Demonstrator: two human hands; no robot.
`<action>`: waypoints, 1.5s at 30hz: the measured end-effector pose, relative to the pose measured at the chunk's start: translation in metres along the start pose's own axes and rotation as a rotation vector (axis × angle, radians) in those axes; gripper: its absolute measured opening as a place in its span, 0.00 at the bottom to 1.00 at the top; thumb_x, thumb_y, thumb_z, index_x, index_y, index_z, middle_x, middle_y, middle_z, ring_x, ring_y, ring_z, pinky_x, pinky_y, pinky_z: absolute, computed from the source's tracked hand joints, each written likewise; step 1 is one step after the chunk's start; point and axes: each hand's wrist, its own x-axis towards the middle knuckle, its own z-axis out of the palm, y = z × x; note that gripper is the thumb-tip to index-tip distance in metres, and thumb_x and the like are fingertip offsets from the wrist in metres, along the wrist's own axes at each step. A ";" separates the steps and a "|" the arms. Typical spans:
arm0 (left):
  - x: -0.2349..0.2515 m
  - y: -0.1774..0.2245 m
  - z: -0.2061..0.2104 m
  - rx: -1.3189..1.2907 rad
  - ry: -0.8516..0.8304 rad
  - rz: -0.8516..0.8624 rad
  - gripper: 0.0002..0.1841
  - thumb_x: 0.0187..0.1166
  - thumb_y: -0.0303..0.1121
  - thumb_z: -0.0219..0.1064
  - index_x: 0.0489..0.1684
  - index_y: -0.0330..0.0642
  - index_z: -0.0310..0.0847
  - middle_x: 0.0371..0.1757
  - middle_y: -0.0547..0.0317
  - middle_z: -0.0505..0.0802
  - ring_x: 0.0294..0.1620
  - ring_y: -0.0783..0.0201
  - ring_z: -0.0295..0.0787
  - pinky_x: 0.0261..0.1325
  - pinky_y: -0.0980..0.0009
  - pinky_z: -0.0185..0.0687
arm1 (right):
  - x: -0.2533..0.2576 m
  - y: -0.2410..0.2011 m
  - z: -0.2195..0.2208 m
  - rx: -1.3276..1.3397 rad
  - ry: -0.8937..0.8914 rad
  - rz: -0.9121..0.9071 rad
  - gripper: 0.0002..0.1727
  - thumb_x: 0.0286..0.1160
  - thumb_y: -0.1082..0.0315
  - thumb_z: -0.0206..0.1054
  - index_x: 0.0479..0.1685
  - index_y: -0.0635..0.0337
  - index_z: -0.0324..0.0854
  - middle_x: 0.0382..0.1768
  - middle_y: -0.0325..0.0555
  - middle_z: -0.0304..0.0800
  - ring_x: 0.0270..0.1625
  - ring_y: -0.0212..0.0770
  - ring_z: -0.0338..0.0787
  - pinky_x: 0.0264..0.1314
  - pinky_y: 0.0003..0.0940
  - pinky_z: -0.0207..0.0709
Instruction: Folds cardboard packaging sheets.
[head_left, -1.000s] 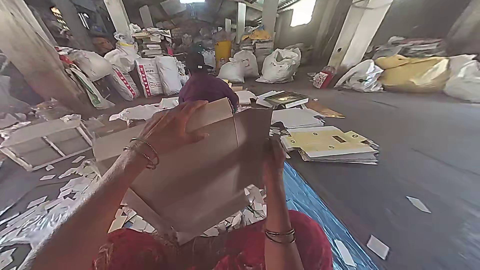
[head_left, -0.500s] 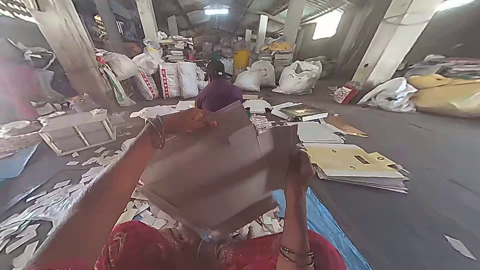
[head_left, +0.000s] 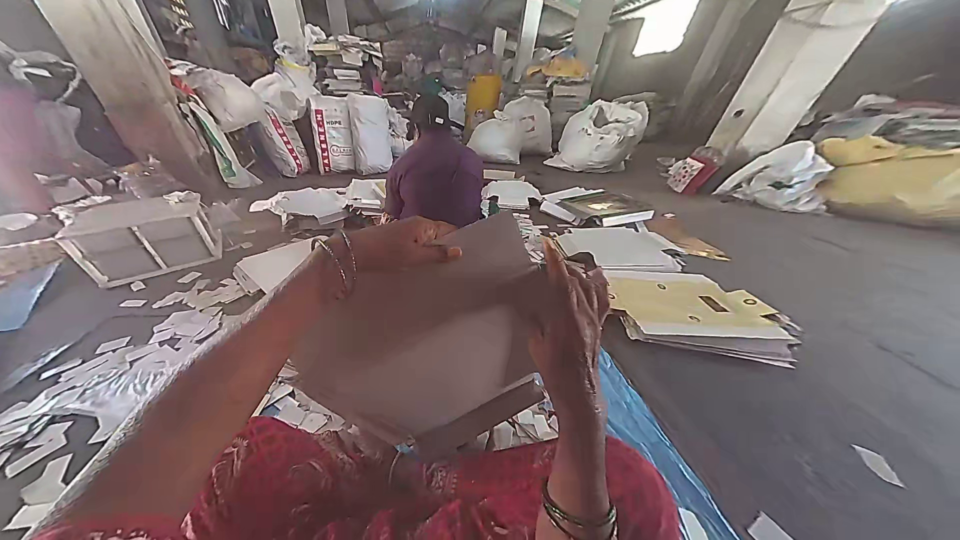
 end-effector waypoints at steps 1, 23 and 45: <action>0.000 0.001 0.003 -0.014 -0.022 0.042 0.12 0.90 0.34 0.57 0.54 0.36 0.83 0.39 0.63 0.91 0.38 0.81 0.85 0.46 0.81 0.82 | 0.001 0.002 -0.005 0.008 0.013 0.010 0.25 0.77 0.64 0.69 0.74 0.57 0.81 0.63 0.54 0.90 0.70 0.55 0.85 0.83 0.67 0.59; -0.017 0.012 -0.021 0.249 0.189 0.084 0.16 0.90 0.36 0.58 0.60 0.33 0.82 0.46 0.55 0.91 0.45 0.74 0.85 0.54 0.73 0.80 | -0.003 0.042 -0.034 0.371 -0.163 0.198 0.54 0.67 0.44 0.78 0.89 0.67 0.56 0.83 0.64 0.68 0.84 0.49 0.72 0.84 0.46 0.69; -0.079 -0.131 0.100 0.081 1.041 -0.534 0.55 0.67 0.48 0.82 0.92 0.39 0.48 0.91 0.33 0.57 0.88 0.32 0.58 0.82 0.34 0.61 | -0.017 0.051 -0.006 0.603 0.341 0.830 0.33 0.76 0.66 0.72 0.78 0.73 0.68 0.68 0.52 0.83 0.69 0.32 0.83 0.75 0.29 0.76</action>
